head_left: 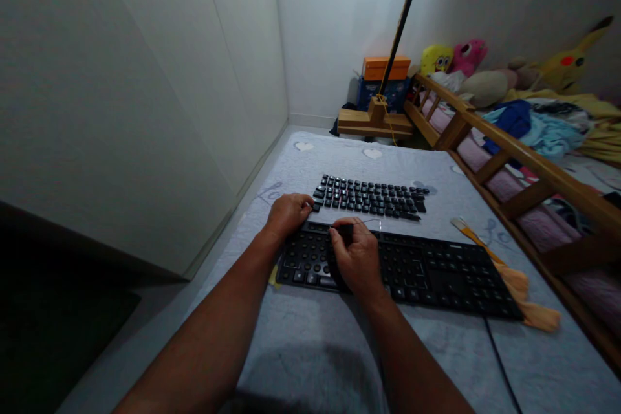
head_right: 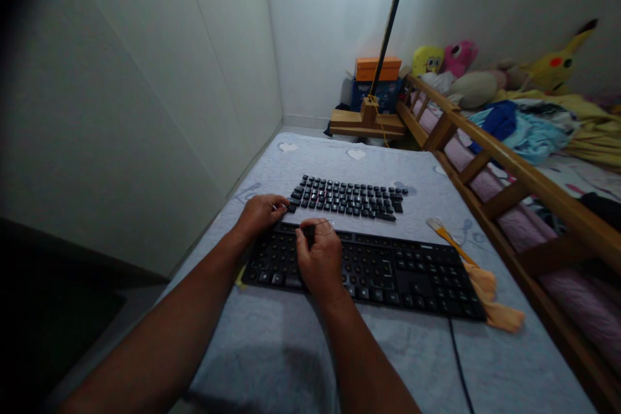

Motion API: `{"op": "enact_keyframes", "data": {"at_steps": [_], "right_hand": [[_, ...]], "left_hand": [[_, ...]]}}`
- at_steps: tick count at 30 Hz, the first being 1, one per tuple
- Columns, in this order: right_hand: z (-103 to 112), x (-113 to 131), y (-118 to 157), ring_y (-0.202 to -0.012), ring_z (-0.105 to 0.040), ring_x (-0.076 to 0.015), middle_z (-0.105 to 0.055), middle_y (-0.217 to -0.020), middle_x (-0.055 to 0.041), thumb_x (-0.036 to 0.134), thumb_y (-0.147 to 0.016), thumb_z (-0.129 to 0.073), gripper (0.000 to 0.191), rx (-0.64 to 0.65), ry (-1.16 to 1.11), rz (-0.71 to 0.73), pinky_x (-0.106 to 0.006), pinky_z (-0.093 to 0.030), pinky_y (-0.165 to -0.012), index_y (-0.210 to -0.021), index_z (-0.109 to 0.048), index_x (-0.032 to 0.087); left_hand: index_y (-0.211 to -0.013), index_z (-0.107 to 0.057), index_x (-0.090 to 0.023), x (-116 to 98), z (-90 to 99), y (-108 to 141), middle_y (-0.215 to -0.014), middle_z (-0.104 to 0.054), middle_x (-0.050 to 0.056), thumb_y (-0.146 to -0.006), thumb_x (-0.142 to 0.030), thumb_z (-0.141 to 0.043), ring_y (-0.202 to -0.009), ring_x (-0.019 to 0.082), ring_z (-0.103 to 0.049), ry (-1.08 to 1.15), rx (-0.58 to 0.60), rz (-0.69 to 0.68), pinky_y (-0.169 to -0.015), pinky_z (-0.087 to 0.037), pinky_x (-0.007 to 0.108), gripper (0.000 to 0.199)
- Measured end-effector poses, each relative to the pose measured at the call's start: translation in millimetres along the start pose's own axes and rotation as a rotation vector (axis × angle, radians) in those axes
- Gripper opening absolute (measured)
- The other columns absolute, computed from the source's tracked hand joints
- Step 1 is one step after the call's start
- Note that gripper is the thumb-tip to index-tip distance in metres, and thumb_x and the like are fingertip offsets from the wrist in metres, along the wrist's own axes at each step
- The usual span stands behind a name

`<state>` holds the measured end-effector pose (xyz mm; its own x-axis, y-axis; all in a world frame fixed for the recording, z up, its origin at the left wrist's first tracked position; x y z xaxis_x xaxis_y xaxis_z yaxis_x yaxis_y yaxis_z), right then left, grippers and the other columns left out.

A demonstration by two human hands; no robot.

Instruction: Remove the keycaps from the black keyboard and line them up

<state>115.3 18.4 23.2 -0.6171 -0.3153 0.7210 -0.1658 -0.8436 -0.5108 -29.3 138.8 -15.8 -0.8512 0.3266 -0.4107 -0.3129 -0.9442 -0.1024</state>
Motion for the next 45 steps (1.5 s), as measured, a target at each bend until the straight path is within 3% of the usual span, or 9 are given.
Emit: {"op": "enact_keyframes", "data": {"at_steps": [14,27,34,38,41,45], "right_hand": [[-1.8,0.0,-0.4,-0.077,-0.063,-0.0192,-0.066,-0.081,-0.0046,0.022,-0.085,-0.056,0.005,0.015,-0.022,-0.021,-0.032,-0.048,-0.074,-0.086,-0.061,0.02],[-3.5,-2.6,-1.1,-0.074,-0.062,-0.0178,-0.066,-0.08,-0.0035,0.021,-0.083,-0.055,0.007,0.054,-0.108,-0.082,-0.03,-0.048,-0.073,-0.085,-0.062,0.019],[-14.5,-1.8,1.2,-0.059,-0.053,-0.0142,-0.058,-0.067,0.0018,0.025,-0.081,-0.056,0.007,0.234,-0.246,-0.191,-0.026,-0.041,-0.057,-0.082,-0.061,0.02],[-23.1,10.7,9.8,-0.052,-0.047,-0.0119,-0.055,-0.061,0.0033,0.026,-0.08,-0.057,0.01,0.42,-0.264,-0.215,-0.024,-0.038,-0.052,-0.083,-0.062,0.019],[-27.6,20.3,20.0,-0.048,-0.044,-0.0099,-0.055,-0.061,0.0035,0.023,-0.079,-0.058,0.01,0.548,-0.187,-0.19,-0.022,-0.034,-0.049,-0.084,-0.065,0.018],[-28.3,25.4,28.8,-0.051,-0.048,-0.0101,-0.061,-0.067,0.0011,0.024,-0.081,-0.058,0.012,0.582,-0.128,-0.15,-0.022,-0.035,-0.051,-0.086,-0.067,0.017]], "left_hand": [[-0.101,-0.075,-0.024,-0.7,-0.8,-2.1,-0.1,-0.076,0.003,-0.084,-0.024,-0.058,-0.094,0.02,-0.068,-0.049,-0.005,0.009,-0.083,-0.05,0.027,0.024],[-0.105,-0.073,-0.022,1.7,3.6,3.7,-0.093,-0.076,0.004,-0.085,-0.024,-0.059,-0.085,0.019,-0.069,0.03,-0.022,0.02,-0.08,-0.051,0.027,0.025],[-0.107,-0.071,-0.018,0.5,21.4,15.3,-0.1,-0.074,0.007,-0.088,-0.024,-0.055,-0.093,0.02,-0.068,0.021,-0.04,0.013,-0.086,-0.05,0.03,0.026],[-0.104,-0.072,-0.018,-1.8,27.1,35.2,-0.103,-0.072,0.006,-0.086,-0.021,-0.054,-0.097,0.021,-0.066,0.012,0.014,0.001,-0.089,-0.049,0.031,0.025],[-0.098,-0.073,-0.019,-1.3,29.7,50.9,-0.1,-0.07,0.006,-0.085,-0.021,-0.054,-0.096,0.02,-0.065,0.054,-0.035,-0.009,-0.088,-0.049,0.031,0.022],[-0.093,-0.072,-0.018,5.7,27.8,60.3,-0.097,-0.068,0.005,-0.085,-0.018,-0.053,-0.093,0.019,-0.064,0.212,-0.159,-0.002,-0.088,-0.05,0.03,0.02]]}}
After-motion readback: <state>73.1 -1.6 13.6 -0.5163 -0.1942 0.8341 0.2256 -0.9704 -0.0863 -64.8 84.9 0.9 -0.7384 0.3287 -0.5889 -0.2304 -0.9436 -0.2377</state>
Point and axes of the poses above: each hand's wrist, its own y-axis away from the middle knuckle, its own z-axis out of the back of the hand, x = y × z, the point moved 8 cm from there along -y, towards the middle knuckle
